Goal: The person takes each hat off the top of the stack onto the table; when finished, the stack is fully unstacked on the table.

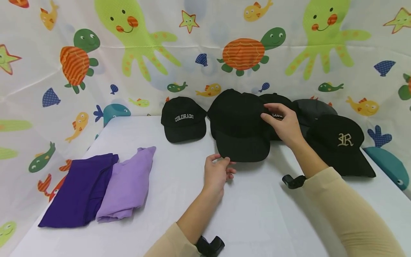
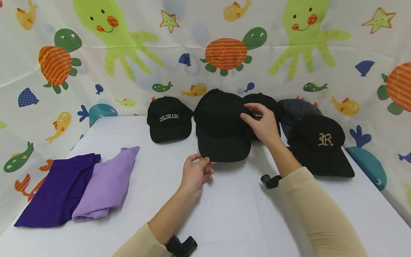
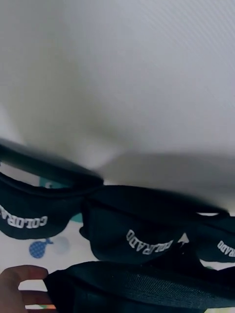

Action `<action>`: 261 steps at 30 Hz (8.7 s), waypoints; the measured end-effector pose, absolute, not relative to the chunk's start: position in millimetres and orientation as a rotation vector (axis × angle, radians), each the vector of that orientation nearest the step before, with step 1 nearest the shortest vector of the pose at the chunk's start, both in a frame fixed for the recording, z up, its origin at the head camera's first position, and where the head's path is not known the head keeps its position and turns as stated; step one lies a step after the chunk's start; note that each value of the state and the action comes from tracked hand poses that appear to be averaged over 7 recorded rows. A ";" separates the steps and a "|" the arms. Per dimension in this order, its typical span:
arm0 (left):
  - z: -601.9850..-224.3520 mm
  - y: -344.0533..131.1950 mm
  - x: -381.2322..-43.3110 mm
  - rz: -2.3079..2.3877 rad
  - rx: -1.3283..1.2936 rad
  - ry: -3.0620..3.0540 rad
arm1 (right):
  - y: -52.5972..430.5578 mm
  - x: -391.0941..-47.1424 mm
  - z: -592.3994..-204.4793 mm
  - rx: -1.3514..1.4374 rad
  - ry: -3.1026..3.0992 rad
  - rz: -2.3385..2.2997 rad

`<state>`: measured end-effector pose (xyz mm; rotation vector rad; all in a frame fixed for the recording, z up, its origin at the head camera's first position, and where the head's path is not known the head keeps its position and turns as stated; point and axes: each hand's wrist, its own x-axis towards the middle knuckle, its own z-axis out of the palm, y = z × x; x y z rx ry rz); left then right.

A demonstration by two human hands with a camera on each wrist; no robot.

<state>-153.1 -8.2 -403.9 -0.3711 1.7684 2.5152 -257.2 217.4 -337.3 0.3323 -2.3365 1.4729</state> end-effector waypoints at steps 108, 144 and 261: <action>-402.0 84.2 -141.1 1.990 -0.040 1.696 | 307.7 -238.5 -374.6 0.118 -2.868 1.088; -399.3 30.4 -152.2 2.152 -0.175 1.771 | 270.2 -233.3 -360.2 0.186 -2.240 1.152; -396.1 -134.1 -238.5 2.891 -0.925 1.458 | -4.4 -358.8 -367.8 0.534 -2.477 1.369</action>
